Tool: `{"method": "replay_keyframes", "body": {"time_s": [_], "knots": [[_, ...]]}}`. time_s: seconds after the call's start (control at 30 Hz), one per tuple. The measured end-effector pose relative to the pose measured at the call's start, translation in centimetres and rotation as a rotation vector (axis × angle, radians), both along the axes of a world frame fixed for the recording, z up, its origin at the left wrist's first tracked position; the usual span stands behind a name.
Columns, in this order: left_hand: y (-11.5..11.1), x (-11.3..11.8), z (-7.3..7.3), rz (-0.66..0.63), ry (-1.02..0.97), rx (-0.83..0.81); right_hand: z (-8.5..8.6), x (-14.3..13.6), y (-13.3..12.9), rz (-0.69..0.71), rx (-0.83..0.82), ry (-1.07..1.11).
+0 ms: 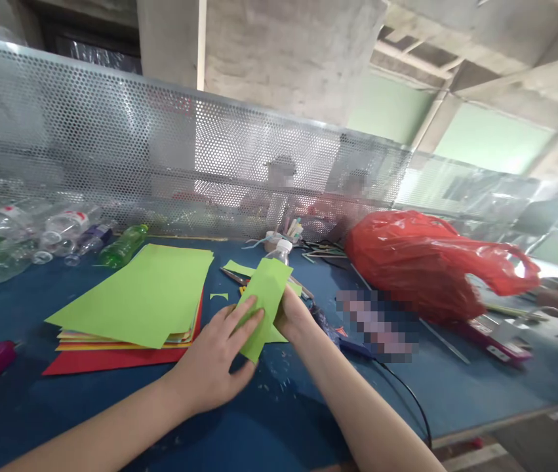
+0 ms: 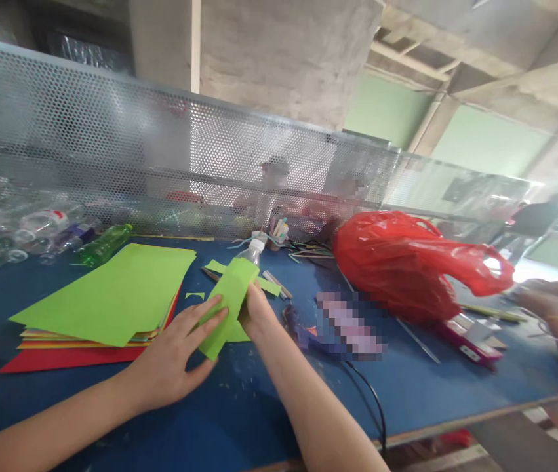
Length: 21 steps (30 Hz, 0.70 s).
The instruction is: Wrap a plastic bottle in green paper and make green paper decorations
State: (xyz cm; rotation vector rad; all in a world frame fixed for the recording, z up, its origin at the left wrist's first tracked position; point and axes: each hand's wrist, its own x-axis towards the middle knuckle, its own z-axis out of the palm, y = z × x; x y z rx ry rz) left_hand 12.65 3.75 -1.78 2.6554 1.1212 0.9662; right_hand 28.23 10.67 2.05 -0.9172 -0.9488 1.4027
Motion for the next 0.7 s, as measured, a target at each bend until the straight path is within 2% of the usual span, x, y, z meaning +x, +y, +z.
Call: {"method": "replay_keyframes", "body": {"time_s": [0.1, 0.17, 0.23, 0.33, 0.47, 0.7], "knots": [[-0.6, -0.1, 1.7, 0.002, -0.107, -0.102, 0.6, -0.1, -0.4, 0.133, -0.042, 0.026], [-0.3, -0.1, 2.6, 0.020, -0.249, -0.171, 0.8, -0.3, -0.7, 0.206, -0.030, 0.048], [0.6, 0.1, 3.0, 0.036, -0.446, -0.210, 0.9, -0.6, -1.1, 0.237, 0.027, 0.067], [2.8, 0.2, 2.8, 0.026, -0.718, -0.281, 0.9, -0.8, -1.6, 0.248, 0.097, 0.085], [4.5, 0.0, 2.7, -0.058, -0.796, -0.580, 1.2, -0.8, -2.0, 0.261, 0.123, 0.069], [3.6, -0.3, 2.8, -0.129, -0.884, -0.893, 1.7, -1.1, -2.9, 0.289, 0.082, 0.030]]}}
